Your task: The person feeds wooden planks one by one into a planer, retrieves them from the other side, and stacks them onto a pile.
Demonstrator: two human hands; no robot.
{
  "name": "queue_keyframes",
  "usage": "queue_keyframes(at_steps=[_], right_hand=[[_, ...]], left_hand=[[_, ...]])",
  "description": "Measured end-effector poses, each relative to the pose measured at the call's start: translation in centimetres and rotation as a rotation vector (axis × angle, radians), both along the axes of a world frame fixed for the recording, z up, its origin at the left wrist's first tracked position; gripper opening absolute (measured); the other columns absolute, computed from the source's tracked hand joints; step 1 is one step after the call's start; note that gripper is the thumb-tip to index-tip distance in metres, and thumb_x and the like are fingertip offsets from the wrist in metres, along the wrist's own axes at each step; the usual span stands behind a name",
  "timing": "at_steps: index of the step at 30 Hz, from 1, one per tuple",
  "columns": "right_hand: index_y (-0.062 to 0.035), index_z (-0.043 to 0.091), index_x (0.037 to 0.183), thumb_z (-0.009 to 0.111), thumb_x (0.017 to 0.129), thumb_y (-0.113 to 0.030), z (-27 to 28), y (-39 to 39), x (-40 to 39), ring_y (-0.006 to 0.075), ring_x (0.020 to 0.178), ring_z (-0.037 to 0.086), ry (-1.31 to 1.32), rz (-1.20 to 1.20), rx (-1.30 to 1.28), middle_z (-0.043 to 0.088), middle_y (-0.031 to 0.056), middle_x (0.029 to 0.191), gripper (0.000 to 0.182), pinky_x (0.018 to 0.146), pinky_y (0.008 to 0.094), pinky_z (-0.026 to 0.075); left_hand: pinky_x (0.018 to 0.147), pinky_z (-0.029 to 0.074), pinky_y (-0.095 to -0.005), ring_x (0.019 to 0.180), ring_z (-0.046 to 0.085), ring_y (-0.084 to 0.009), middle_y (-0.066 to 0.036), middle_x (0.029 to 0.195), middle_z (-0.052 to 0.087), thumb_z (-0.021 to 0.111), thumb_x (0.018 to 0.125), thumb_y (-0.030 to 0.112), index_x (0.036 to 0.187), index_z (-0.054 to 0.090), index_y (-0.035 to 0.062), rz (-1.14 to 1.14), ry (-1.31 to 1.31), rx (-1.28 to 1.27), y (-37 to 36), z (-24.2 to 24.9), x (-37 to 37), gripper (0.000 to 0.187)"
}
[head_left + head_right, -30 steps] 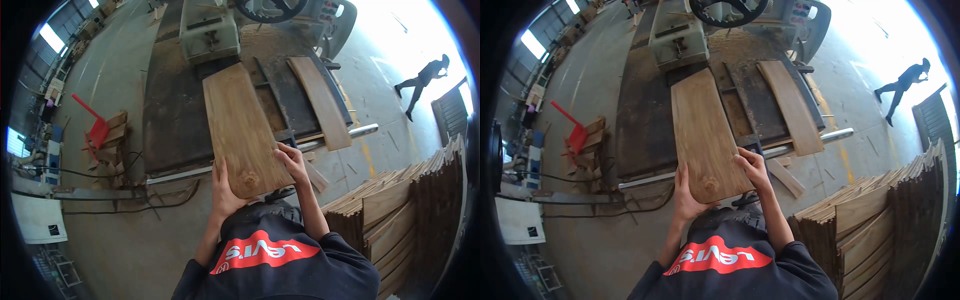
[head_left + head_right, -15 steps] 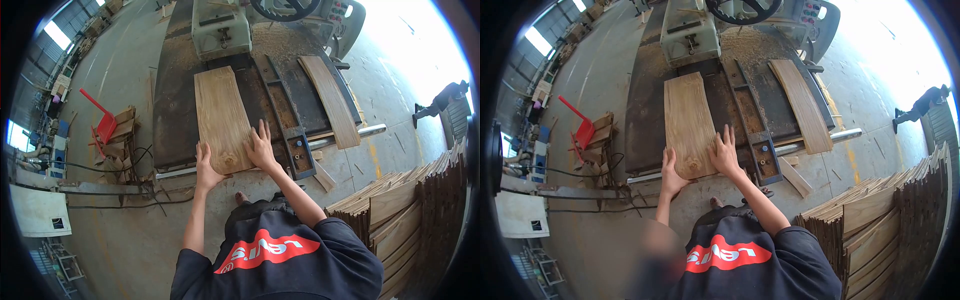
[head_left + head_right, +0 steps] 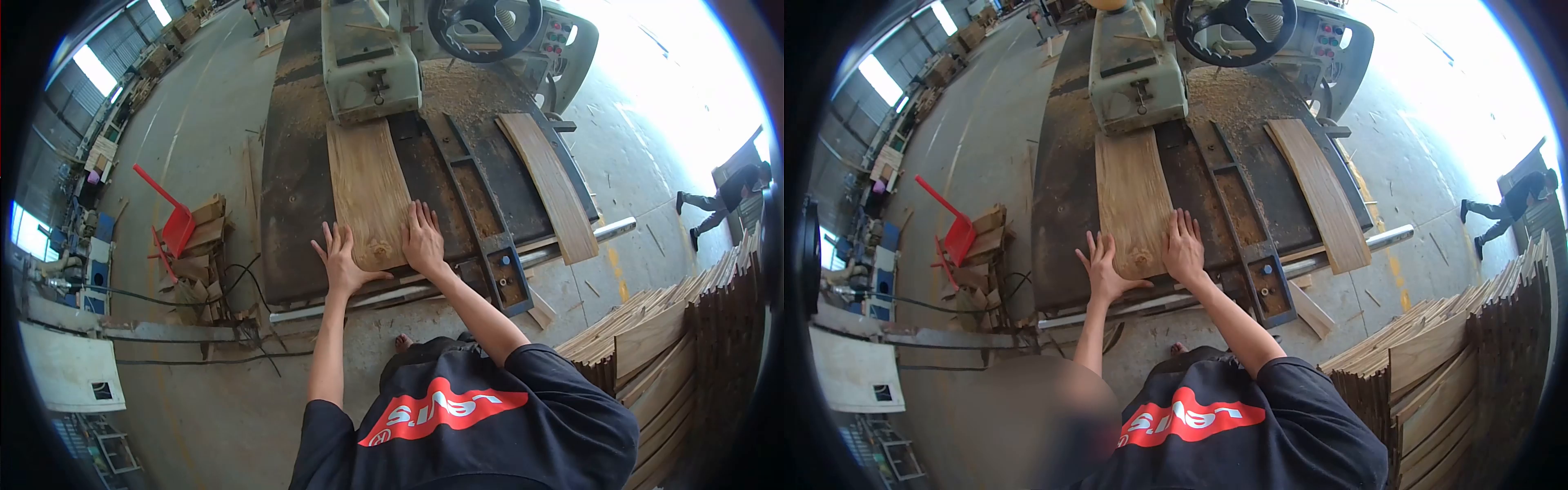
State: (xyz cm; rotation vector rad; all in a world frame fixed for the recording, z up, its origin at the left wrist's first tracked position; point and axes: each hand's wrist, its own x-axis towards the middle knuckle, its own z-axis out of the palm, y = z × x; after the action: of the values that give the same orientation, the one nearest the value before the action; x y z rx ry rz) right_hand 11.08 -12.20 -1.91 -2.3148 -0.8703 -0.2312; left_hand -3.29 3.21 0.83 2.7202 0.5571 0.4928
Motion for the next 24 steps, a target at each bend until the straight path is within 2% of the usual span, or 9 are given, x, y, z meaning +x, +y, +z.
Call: queue_keyframes(at_steps=[4, 8, 10, 11, 16, 18, 20, 21, 24], right_hand=[[0.008, 0.041, 0.149, 0.051, 0.101, -0.025, 0.3, 1.8, 1.8, 0.0379, 0.145, 0.042, -0.035, -0.036, -0.001, 0.048, 0.026, 0.152, 0.059, 0.123, 0.0502, 0.027], [0.0059, 0.048, 0.145, 0.053, 0.099, -0.027, 0.1, 3.8, 4.2, 0.038, 0.14, 0.048, -0.06, -0.098, 0.034, 0.053, 0.0257, 0.148, 0.057, 0.12, 0.0508, 0.032], [0.0048, 0.049, 0.144, 0.053, 0.097, -0.026, -0.6, 5.2, 5.9, 0.0373, 0.139, 0.05, -0.064, -0.127, 0.07, 0.054, 0.0254, 0.146, 0.057, 0.12, 0.0524, 0.033], [0.0058, 0.05, 0.143, 0.054, 0.094, -0.025, -1.1, 6.1, 6.9, 0.0369, 0.14, 0.049, -0.083, -0.14, 0.076, 0.055, 0.0247, 0.145, 0.058, 0.12, 0.054, 0.033], [0.0071, 0.048, 0.144, 0.056, 0.09, -0.027, -0.4, 8.4, 10.0, 0.0368, 0.147, 0.041, -0.006, -0.105, -0.002, 0.049, 0.024, 0.151, 0.065, 0.122, 0.0547, 0.029], [0.0049, 0.046, 0.147, 0.06, 0.09, -0.03, -1.2, 9.1, 11.8, 0.0364, 0.148, 0.038, 0.034, -0.034, 0.073, 0.049, 0.0215, 0.153, 0.068, 0.123, 0.054, 0.028], [0.0023, 0.047, 0.147, 0.064, 0.089, -0.03, 1.8, 5.4, 12.4, 0.036, 0.149, 0.038, -0.03, 0.003, 0.094, 0.05, 0.0196, 0.153, 0.069, 0.123, 0.0535, 0.028], [-0.0004, 0.048, 0.147, 0.068, 0.088, -0.031, 3.9, 2.3, 12.8, 0.0356, 0.149, 0.037, -0.119, 0.044, 0.095, 0.05, 0.0177, 0.153, 0.07, 0.123, 0.0531, 0.028], [-0.0104, 0.05, 0.148, 0.079, 0.081, -0.035, 6.9, -10.4, 14.0, 0.0364, 0.15, 0.035, -0.199, -0.306, 0.104, 0.048, 0.0152, 0.156, 0.077, 0.122, 0.0568, 0.027]], left_hand=[[0.124, 0.002, -0.064, 0.157, 0.016, -0.0422, -0.035, 0.154, 0.04, 0.088, 0.039, 0.079, 0.144, 0.048, -0.0137, -0.032, -0.058, 0.002, 1.9, -0.5, 1.8, 0.145], [0.123, 0.007, -0.0643, 0.155, 0.019, -0.043, -0.034, 0.154, 0.041, 0.092, 0.041, 0.073, 0.145, 0.047, -0.0126, -0.108, -0.087, 0.039, 3.6, -0.2, 4.6, 0.142], [0.123, 0.012, -0.0646, 0.155, 0.02, -0.0427, -0.032, 0.155, 0.041, 0.092, 0.043, 0.072, 0.144, 0.049, -0.0112, -0.013, 0.006, 0.039, 4.7, -0.3, 6.2, 0.138], [0.123, 0.012, -0.0646, 0.155, 0.02, -0.0427, -0.032, 0.155, 0.041, 0.092, 0.043, 0.072, 0.144, 0.049, -0.0112, -0.088, 0.01, 0.052, 5.0, 0.0, 7.1, 0.138], [0.123, 0.011, -0.065, 0.157, 0.017, -0.0373, -0.028, 0.159, 0.038, 0.089, 0.045, 0.076, 0.148, 0.047, -0.0069, 0.024, 0.183, 0.038, 7.3, 1.0, 10.3, 0.139], [0.122, 0.012, -0.0654, 0.158, 0.016, -0.0364, -0.027, 0.16, 0.037, 0.085, 0.053, 0.078, 0.153, 0.042, -0.0048, 0.043, 0.195, 0.092, 7.2, 1.5, 10.9, 0.137], [0.122, 0.012, -0.0653, 0.158, 0.016, -0.0369, -0.028, 0.16, 0.037, 0.082, 0.057, 0.079, 0.153, 0.041, -0.0045, 0.03, 0.194, 0.101, 7.2, 0.6, 9.8, 0.134], [0.121, 0.014, -0.0655, 0.157, 0.017, -0.0393, -0.028, 0.16, 0.037, 0.078, 0.063, 0.08, 0.153, 0.041, -0.004, 0.019, 0.06, 0.157, 6.9, -1.5, 8.8, 0.128], [0.118, 0.022, -0.0654, 0.153, 0.023, -0.0473, -0.03, 0.159, 0.036, 0.066, 0.08, 0.079, 0.153, 0.041, -0.004, -0.061, -0.24, 0.371, 6.7, -4.6, 6.5, 0.113]])
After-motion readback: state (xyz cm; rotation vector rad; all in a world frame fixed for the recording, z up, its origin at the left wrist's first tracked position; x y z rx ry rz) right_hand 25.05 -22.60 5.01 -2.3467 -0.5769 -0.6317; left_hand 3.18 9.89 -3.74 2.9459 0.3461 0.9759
